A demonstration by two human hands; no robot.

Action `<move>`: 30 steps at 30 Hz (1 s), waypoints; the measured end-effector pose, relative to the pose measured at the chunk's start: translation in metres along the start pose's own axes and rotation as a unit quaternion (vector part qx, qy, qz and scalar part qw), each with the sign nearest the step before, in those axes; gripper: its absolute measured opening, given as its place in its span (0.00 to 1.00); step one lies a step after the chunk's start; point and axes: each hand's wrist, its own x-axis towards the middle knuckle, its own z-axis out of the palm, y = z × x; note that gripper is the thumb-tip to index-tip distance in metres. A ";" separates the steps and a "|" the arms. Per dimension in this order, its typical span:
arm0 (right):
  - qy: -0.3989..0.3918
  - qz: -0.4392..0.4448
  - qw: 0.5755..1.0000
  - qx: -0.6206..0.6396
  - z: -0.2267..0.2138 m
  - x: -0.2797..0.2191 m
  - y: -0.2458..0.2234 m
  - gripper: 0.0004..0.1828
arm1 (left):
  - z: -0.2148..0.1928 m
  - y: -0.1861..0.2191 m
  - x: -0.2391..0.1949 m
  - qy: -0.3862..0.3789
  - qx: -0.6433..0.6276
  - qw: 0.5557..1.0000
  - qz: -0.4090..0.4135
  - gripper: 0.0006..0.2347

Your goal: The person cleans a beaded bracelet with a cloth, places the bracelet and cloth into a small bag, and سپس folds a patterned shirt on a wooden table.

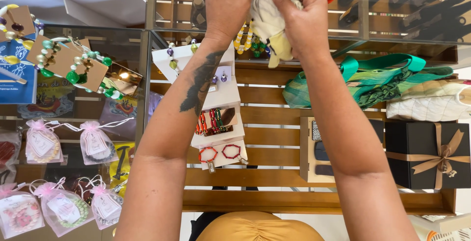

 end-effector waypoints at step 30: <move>-0.140 0.044 0.976 -0.158 -0.047 -0.278 0.087 0.29 | 0.023 0.081 -0.305 -0.122 -0.357 0.670 -0.639 0.24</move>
